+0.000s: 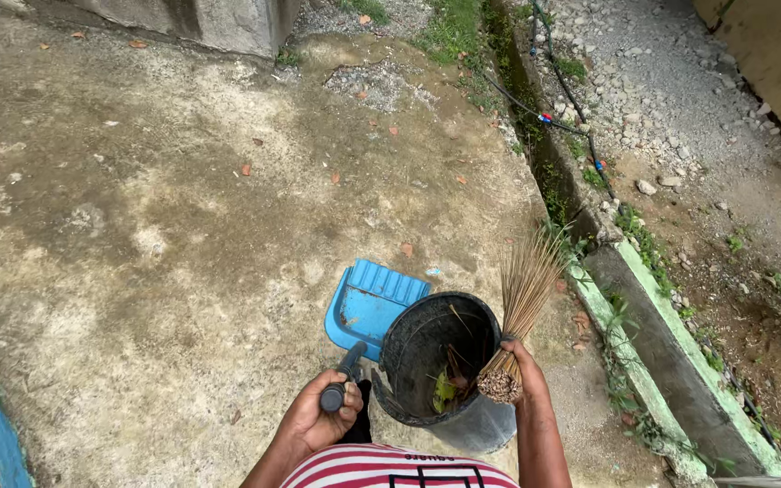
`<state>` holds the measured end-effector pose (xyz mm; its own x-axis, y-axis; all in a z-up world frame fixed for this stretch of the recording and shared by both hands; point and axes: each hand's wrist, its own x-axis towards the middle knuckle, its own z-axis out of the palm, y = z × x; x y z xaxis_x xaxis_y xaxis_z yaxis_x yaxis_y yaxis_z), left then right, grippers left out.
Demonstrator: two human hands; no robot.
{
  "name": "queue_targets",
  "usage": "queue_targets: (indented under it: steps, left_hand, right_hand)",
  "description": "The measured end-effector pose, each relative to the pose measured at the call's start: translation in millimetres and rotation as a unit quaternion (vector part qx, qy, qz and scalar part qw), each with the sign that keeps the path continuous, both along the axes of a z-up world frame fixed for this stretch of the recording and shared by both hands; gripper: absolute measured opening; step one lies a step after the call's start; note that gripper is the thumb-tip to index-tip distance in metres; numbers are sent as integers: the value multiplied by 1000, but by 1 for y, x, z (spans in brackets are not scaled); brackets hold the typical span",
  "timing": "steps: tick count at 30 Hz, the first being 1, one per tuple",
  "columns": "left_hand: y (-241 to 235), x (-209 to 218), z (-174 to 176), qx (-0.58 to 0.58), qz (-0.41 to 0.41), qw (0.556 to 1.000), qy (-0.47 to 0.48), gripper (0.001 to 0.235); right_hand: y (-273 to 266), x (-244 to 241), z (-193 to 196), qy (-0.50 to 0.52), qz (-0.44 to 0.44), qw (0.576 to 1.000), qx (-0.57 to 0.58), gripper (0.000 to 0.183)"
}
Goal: The person sweeps dry leaves and debris from a concrete path and adjacent grassy areas using a traditional broom and a blue dustpan. The collected debris is periodically transferred into a black bucket. The person moves along the path, sweeping different sections and gathering larger leaves into the dustpan.
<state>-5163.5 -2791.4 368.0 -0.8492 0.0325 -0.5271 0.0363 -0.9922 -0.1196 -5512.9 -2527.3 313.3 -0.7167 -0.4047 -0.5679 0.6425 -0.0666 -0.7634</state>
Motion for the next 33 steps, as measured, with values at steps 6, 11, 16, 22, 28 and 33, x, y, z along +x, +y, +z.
queue_targets:
  steps: [6, 11, 16, 22, 28, 33]
  left_hand:
    - [-124, -149, 12, 17, -6, 1000, 6, 20]
    - [-198, -247, 27, -52, -13, 999, -8, 18]
    - [-269, -350, 18, -47, -1, 999, 21, 18]
    - [-360, -497, 11, -11, -30, 998, 45, 22]
    - [-428, -615, 19, -11, -2, 999, 37, 21]
    - [-495, -704, 14, -24, 27, 998, 48, 21]
  right_hand:
    - [-122, -158, 28, 25, -31, 999, -36, 30]
    - [-166, -248, 33, 30, -32, 999, -8, 34]
    - [-243, -363, 12, 33, -28, 999, 5, 31]
    - [-357, -515, -7, -10, -27, 999, -21, 29]
    - [-428, -633, 0, 11, -7, 999, 52, 34]
    - [-498, -734, -12, 59, 39, 997, -17, 40]
